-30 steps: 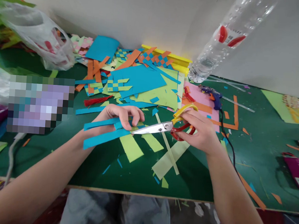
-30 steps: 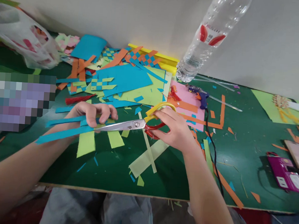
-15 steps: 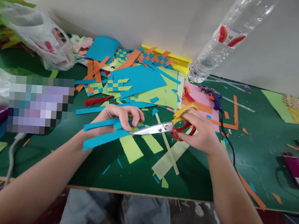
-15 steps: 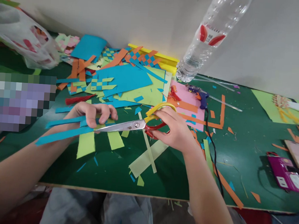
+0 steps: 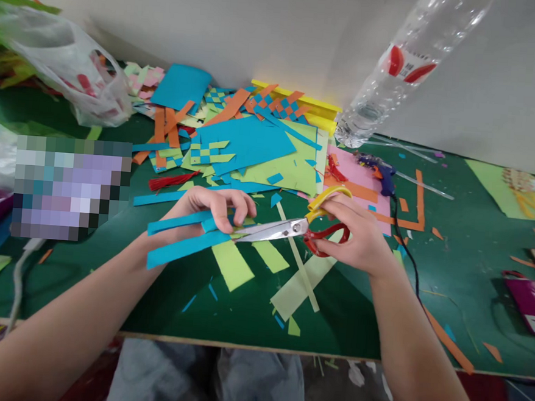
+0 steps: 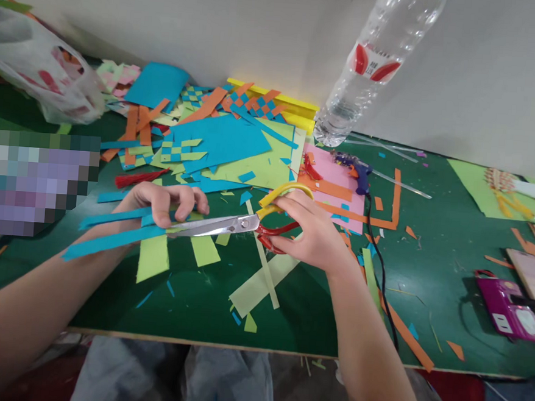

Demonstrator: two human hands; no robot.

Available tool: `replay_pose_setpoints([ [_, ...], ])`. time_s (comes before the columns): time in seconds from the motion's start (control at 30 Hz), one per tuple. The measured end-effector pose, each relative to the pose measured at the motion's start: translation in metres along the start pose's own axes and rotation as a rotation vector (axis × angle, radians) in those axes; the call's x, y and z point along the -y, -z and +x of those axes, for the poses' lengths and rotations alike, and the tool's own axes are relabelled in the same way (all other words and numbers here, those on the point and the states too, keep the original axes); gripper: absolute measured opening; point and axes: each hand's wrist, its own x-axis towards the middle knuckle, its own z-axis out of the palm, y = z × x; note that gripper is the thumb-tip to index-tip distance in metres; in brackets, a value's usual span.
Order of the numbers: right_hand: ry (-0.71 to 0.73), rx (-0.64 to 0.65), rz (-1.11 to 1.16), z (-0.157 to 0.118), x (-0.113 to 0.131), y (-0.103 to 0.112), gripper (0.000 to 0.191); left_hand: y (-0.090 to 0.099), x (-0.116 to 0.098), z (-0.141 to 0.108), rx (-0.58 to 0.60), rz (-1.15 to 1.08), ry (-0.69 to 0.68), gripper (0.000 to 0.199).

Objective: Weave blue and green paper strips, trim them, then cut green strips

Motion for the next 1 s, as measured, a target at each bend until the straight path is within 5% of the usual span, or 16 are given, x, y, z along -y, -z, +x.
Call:
replay_pose_setpoints([
  [1.0, -0.007, 0.045, 0.034, 0.0016, 0.0051, -0.0002, 0.039, -0.0058, -0.0036, 0.0011, -0.006, 0.004, 0.017, 0.006],
])
